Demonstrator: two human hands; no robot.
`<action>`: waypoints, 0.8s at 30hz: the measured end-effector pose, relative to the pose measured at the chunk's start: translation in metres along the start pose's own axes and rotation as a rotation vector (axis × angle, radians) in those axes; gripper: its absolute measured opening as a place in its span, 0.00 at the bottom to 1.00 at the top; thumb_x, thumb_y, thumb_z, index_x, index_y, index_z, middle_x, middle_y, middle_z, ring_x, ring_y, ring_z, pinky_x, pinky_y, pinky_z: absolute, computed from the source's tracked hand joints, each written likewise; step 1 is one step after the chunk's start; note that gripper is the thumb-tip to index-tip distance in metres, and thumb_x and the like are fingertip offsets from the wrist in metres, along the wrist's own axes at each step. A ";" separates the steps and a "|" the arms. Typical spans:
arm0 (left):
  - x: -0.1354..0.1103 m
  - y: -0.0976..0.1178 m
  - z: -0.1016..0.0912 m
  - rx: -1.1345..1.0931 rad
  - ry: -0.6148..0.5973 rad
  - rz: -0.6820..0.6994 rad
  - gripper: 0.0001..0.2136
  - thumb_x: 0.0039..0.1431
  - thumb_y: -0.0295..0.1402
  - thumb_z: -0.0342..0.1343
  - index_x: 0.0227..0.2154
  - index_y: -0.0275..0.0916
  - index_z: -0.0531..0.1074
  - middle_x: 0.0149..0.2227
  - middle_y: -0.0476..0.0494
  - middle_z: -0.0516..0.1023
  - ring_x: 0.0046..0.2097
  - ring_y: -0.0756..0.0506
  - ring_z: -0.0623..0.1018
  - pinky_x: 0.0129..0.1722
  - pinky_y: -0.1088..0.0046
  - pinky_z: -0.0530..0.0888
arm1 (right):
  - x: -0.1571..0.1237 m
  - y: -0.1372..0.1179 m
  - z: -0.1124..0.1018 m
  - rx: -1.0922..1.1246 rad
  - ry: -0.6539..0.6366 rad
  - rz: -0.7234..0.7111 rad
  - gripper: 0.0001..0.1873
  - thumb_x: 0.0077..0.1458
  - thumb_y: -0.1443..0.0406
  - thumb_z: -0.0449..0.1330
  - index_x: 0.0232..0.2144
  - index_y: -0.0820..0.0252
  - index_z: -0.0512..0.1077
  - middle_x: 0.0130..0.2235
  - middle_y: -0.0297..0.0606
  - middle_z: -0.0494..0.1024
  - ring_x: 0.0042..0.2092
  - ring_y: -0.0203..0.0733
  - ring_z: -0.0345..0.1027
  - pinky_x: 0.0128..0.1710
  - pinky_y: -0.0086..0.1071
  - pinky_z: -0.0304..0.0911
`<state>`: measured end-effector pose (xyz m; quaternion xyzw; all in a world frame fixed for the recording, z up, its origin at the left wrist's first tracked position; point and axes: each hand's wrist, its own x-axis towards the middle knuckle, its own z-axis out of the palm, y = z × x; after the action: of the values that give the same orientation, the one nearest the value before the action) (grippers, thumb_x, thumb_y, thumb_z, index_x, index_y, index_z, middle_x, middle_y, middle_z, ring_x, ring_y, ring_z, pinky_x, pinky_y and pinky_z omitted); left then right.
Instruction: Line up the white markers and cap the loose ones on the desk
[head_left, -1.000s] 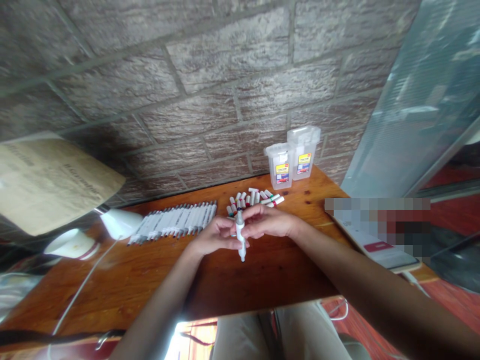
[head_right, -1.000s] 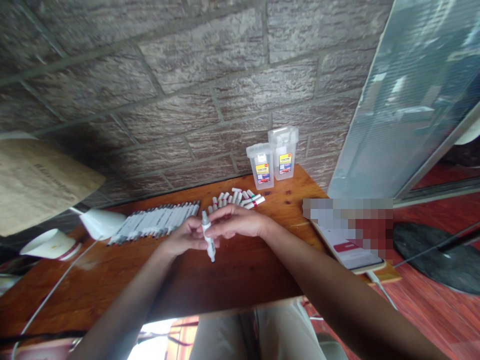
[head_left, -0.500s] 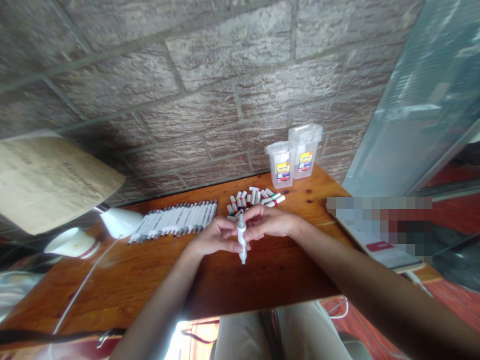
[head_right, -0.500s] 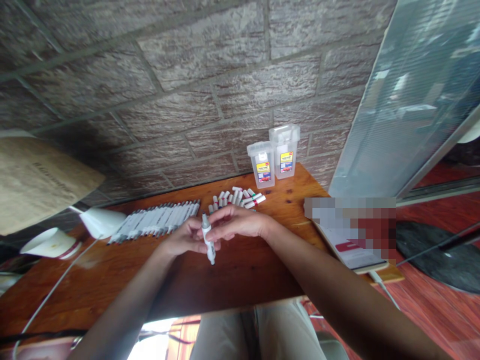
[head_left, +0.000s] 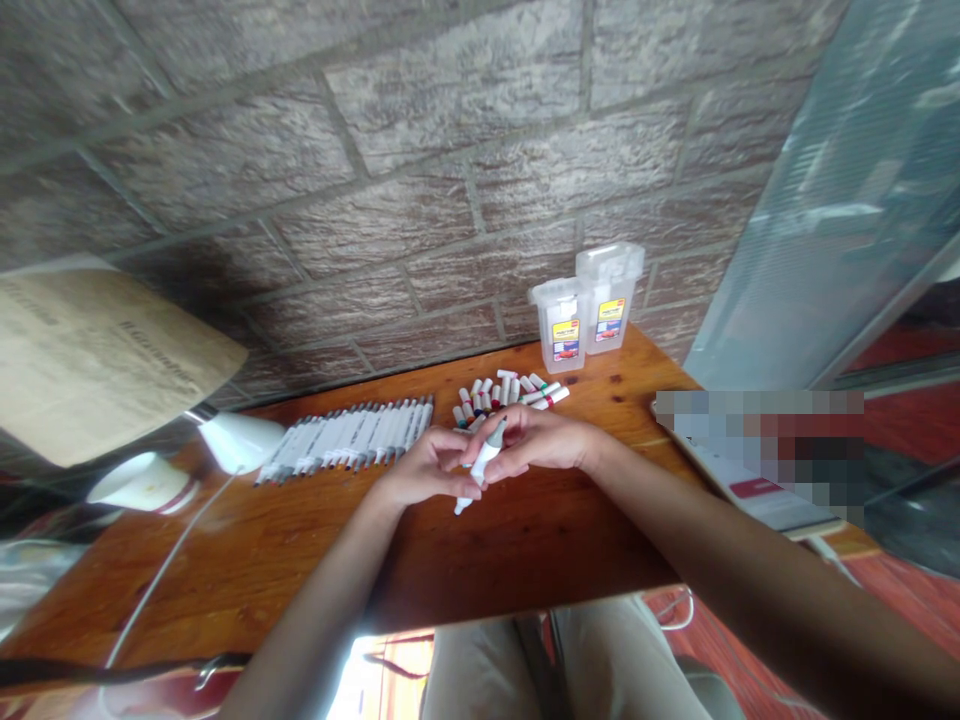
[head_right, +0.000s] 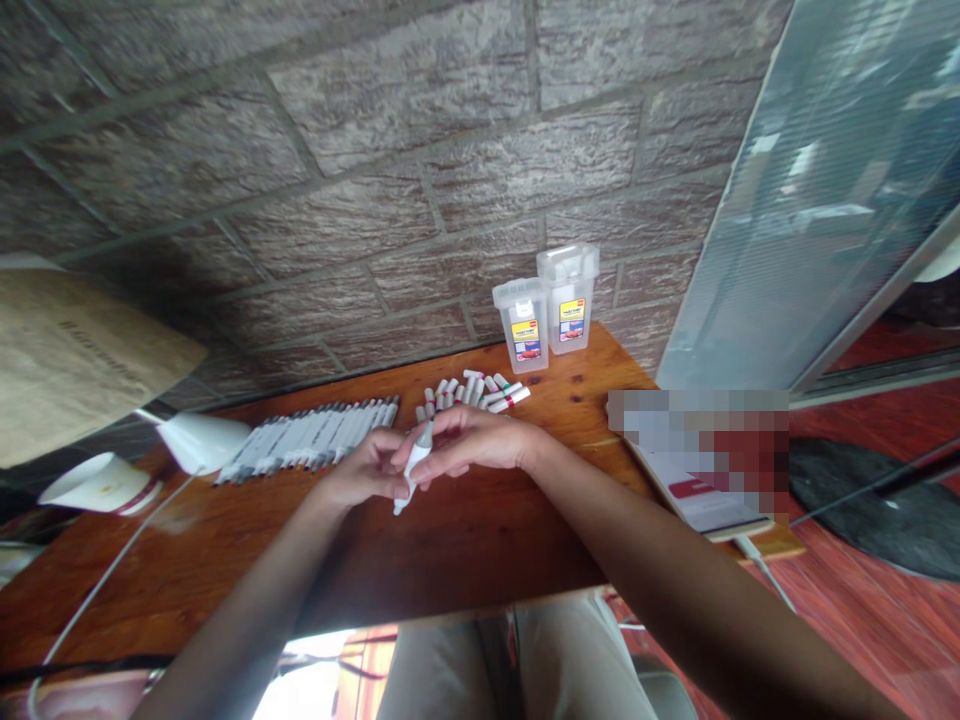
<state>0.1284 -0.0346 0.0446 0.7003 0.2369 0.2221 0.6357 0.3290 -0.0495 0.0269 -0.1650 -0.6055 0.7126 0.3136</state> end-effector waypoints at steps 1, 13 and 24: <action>0.000 0.001 0.001 -0.004 -0.002 0.006 0.19 0.34 0.44 0.74 0.24 0.35 0.78 0.23 0.47 0.78 0.30 0.45 0.78 0.39 0.68 0.75 | 0.000 0.000 0.000 -0.004 0.000 -0.003 0.20 0.43 0.62 0.73 0.40 0.66 0.79 0.29 0.34 0.77 0.28 0.28 0.64 0.23 0.21 0.52; -0.007 -0.007 -0.004 -0.065 0.017 -0.034 0.17 0.46 0.43 0.70 0.33 0.34 0.80 0.29 0.41 0.82 0.31 0.44 0.81 0.34 0.71 0.76 | -0.001 0.002 -0.003 0.011 -0.012 0.005 0.21 0.47 0.62 0.71 0.44 0.64 0.79 0.31 0.38 0.80 0.28 0.30 0.67 0.23 0.22 0.52; -0.007 -0.013 -0.007 -0.076 0.069 -0.031 0.16 0.43 0.41 0.72 0.31 0.34 0.80 0.29 0.41 0.83 0.31 0.45 0.82 0.33 0.72 0.77 | -0.001 0.000 -0.001 0.034 -0.041 0.010 0.19 0.45 0.65 0.72 0.41 0.64 0.80 0.31 0.37 0.79 0.28 0.29 0.64 0.23 0.22 0.53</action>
<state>0.1181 -0.0326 0.0323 0.6640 0.2607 0.2452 0.6565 0.3303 -0.0493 0.0268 -0.1482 -0.5987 0.7276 0.3003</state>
